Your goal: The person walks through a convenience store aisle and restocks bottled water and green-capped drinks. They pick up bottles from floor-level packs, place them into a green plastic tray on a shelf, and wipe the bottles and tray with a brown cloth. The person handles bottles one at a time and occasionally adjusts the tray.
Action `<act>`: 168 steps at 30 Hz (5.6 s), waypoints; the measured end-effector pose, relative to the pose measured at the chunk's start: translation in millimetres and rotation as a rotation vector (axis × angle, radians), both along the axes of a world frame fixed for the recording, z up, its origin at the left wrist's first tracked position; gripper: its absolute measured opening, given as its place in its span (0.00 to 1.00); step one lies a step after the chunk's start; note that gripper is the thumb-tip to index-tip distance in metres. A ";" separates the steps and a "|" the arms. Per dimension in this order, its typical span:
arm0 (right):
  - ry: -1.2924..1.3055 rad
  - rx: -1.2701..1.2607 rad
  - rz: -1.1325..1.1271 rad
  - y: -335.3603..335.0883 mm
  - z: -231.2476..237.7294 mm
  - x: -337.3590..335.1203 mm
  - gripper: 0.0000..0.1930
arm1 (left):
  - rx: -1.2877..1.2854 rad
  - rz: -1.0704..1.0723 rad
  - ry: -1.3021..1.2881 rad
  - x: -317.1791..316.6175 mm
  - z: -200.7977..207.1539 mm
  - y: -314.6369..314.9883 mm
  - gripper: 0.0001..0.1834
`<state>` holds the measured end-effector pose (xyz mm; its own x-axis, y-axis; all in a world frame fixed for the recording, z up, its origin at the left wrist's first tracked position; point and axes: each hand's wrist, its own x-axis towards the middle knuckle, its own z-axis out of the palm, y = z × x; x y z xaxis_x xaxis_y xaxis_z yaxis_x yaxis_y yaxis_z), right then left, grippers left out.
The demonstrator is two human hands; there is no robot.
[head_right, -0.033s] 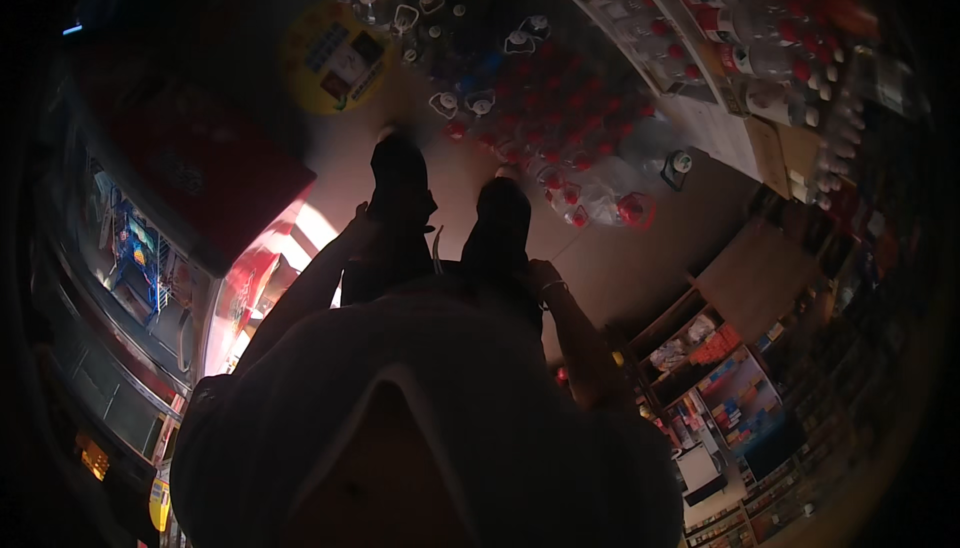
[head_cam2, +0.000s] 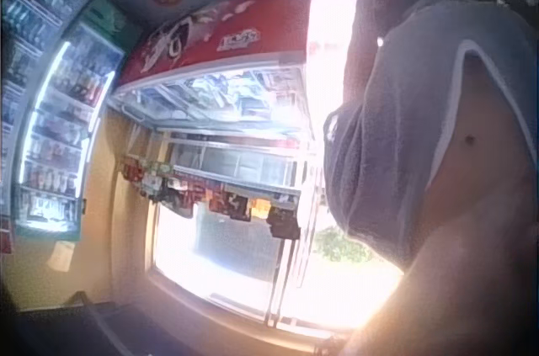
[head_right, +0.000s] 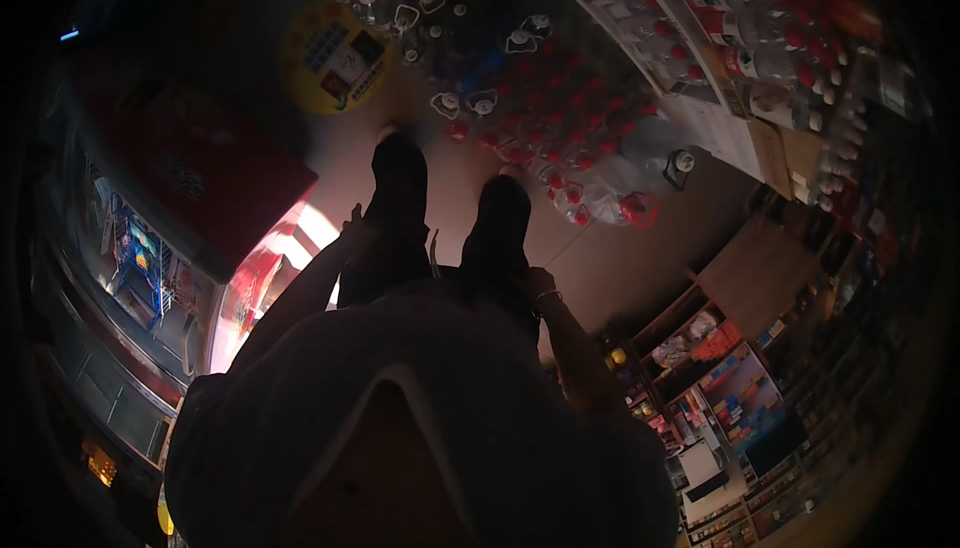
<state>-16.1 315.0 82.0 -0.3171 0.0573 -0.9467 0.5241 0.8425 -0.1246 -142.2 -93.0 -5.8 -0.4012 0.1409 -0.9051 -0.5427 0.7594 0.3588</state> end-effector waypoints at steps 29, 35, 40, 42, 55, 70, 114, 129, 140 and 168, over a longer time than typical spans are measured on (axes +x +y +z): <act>0.868 -0.270 -0.061 -24.3 -297.9 -163.0 0.27 | 0.495 -1.090 -0.635 -166.3 -173.3 161.7 0.27; 0.854 -0.375 0.402 -54.0 -392.0 -220.8 0.23 | 0.645 -1.382 -0.380 -138.4 -243.1 226.7 0.26; 1.069 -0.428 0.362 -42.6 -415.4 -216.0 0.18 | 0.441 -1.585 -0.129 -168.6 -257.6 221.2 0.23; 1.071 -0.381 0.426 -44.7 -415.7 -219.7 0.18 | 0.410 -1.638 -0.059 -173.6 -257.8 223.5 0.24; 0.858 -0.485 0.355 -57.8 -424.3 -228.3 0.34 | 0.384 -1.660 0.032 -156.8 -247.9 208.9 0.17; 0.669 -0.560 0.689 -84.6 -434.8 -225.3 0.37 | 0.314 -1.765 0.092 -149.6 -232.3 195.4 0.21; 1.378 0.214 -0.587 187.8 -374.9 -569.5 0.30 | 0.548 -1.624 0.243 -157.5 -240.2 171.9 0.11; 1.492 0.085 -0.196 148.8 -337.8 -513.0 0.39 | 0.467 -1.729 0.139 -172.2 -234.9 176.9 0.12; 0.753 -0.052 0.513 -0.8 -364.5 -191.0 0.27 | 0.409 -1.731 0.086 -160.9 -241.0 197.8 0.14; 2.439 0.517 -0.093 169.2 -272.4 -354.5 0.08 | 0.462 -1.670 0.176 -137.9 -243.9 198.3 0.12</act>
<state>-370.7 484.2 -190.3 -0.2937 0.1245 0.9477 -0.1234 0.9782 -0.1667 -280.1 105.3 -249.7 0.3519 0.6835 -0.6395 0.7180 0.2412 0.6529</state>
